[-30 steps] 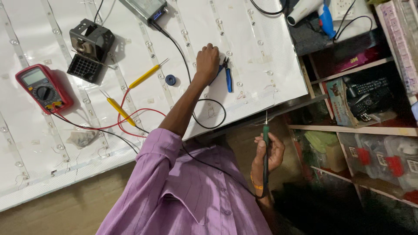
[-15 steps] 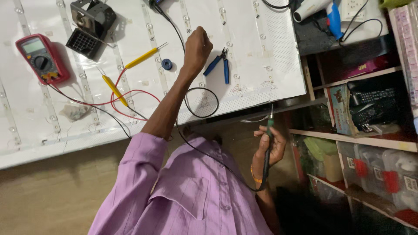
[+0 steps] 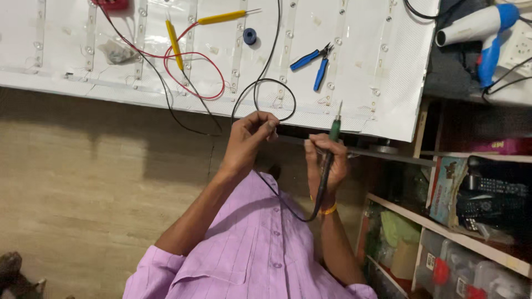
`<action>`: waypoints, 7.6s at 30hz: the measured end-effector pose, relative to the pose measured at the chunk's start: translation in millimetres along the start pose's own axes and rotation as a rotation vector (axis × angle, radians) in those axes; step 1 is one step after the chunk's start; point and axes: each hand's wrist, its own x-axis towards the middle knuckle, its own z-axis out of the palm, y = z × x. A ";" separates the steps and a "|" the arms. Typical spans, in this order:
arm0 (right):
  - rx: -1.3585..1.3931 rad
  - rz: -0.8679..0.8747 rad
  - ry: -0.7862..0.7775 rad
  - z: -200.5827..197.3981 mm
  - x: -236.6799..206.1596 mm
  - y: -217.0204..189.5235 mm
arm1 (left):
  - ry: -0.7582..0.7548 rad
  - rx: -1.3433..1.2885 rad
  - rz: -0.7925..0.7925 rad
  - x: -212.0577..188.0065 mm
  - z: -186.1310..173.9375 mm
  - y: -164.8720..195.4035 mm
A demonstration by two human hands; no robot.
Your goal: The person solders black and red wires onto the terminals of a white LED backlight panel using a soldering iron, holding the wire in place with one hand while applying the iron with the other. They periodically strip or trim wire ends with pliers, reposition the panel, and use a multimeter on the bench during the work.
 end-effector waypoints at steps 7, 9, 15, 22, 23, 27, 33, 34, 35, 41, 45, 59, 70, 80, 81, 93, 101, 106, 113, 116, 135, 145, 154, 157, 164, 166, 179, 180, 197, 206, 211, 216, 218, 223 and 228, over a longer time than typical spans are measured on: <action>0.125 -0.005 -0.150 14.4 10.9 -41.8 | 0.064 -0.015 0.083 -35.9 32.2 6.9; 0.103 0.004 -0.162 15.2 8.1 -44.5 | 0.067 0.048 0.110 -41.2 34.4 9.9; 0.032 -0.079 -0.151 17.7 2.7 -36.2 | 0.045 0.183 0.047 -51.7 27.3 12.9; -0.107 -0.208 -0.270 13.2 -7.3 -31.1 | -0.036 0.317 0.055 -65.4 16.2 -2.1; -0.122 -0.216 -0.272 12.8 -9.4 -30.0 | -0.022 0.407 0.077 -66.9 14.2 -3.9; -0.145 -0.199 -0.318 9.9 -20.9 -24.4 | 0.028 0.609 0.148 -78.5 4.5 -8.3; -0.103 -0.112 -0.291 14.8 -41.6 -14.9 | -0.028 0.051 0.096 -94.9 -7.6 -12.8; -0.070 -0.110 -0.312 15.3 -46.1 -15.8 | -0.048 -0.122 0.030 -95.2 -6.9 -14.4; -0.036 -0.109 -0.333 16.8 -49.5 -16.2 | -0.067 -0.295 -0.037 -93.5 -4.9 -16.4; 0.101 -0.006 -0.385 18.5 -67.1 -22.6 | -0.085 -0.563 -0.171 -104.1 -1.8 -15.6; 0.076 0.052 -0.374 18.0 -75.4 -17.3 | -0.052 -0.450 -0.250 -115.0 -5.2 -11.2; -0.414 -0.451 -0.517 8.4 -41.8 -16.6 | 0.039 0.140 -0.170 -89.0 -13.2 -52.2; -0.364 -0.304 -0.294 -17.2 -24.0 -1.7 | 0.113 0.532 0.188 -80.6 -12.5 -11.5; -0.425 -0.451 -0.370 -11.5 -22.2 -27.4 | -0.180 0.619 0.188 -75.7 7.5 -17.4; -0.418 -0.427 -0.362 -11.4 -23.4 -27.5 | -0.173 0.622 0.186 -76.6 5.1 -21.4; 0.095 0.155 -0.199 7.7 -84.3 -11.9 | -0.217 -0.367 -0.173 -86.5 -0.2 -33.0; 0.106 0.253 -0.066 -13.3 -85.1 10.6 | -0.125 -0.476 -0.127 -86.1 -31.5 15.2; 0.118 0.255 -0.124 -19.4 -82.7 19.5 | -0.025 -0.867 -0.072 -49.1 -34.4 -0.1; 0.011 0.068 -0.112 -45.4 -79.9 37.8 | -0.101 -1.090 -0.088 -39.0 -41.7 -37.2; 0.019 0.141 -0.095 -44.8 -85.1 45.4 | -0.059 -1.044 -0.074 -37.9 -45.9 -44.1; 0.056 -0.083 -0.269 33.7 -29.5 -31.8 | -0.123 -1.103 -0.111 -59.2 -15.4 -38.9; 0.094 -0.039 -0.377 54.7 -33.7 -18.2 | -0.101 -0.914 -0.072 -68.7 -31.1 -43.0; 0.198 -0.098 -0.492 84.6 -15.5 67.6 | 0.259 0.397 0.450 -88.5 -58.6 -12.3; 0.154 -0.060 -0.487 84.3 -20.9 77.7 | 0.252 0.513 0.538 -98.7 -51.3 1.5; 0.213 -0.105 -0.483 67.3 -19.0 62.1 | 0.274 0.507 0.539 -97.7 -37.9 19.9; 0.188 -0.160 -0.491 62.2 -14.0 57.3 | 0.207 0.567 0.526 -94.8 -40.1 21.2; 0.084 -0.028 -0.232 42.9 -20.1 -26.1 | 0.258 0.125 0.316 -82.8 -37.5 -12.4; 0.100 -0.012 -0.232 43.4 -20.1 -28.3 | 0.254 0.013 0.252 -83.8 -40.1 -13.1; -0.020 -0.034 -0.205 19.4 -28.5 -19.7 | 0.190 -0.408 0.062 -81.0 -42.2 -16.5; -0.039 -0.016 -0.155 10.1 -45.4 -13.1 | 0.102 -0.151 0.150 -91.1 -26.4 -24.1; -0.116 -0.125 -0.200 2.5 -47.2 -28.1 | 0.023 0.871 0.676 -96.5 3.4 -2.1; -0.239 -0.211 -0.254 -4.6 -47.0 -46.0 | 0.014 0.766 0.573 -93.4 15.7 2.8; -0.220 -0.174 -0.237 -4.5 -49.8 -48.2 | -0.015 0.667 0.493 -94.2 14.1 -0.4; -0.187 -0.008 -0.140 0.7 -55.4 -41.6 | -0.058 0.619 0.341 -98.9 5.9 -4.8; -0.084 -0.058 -0.251 15.2 -50.5 -36.2 | -0.015 0.544 0.272 -101.2 -5.4 0.3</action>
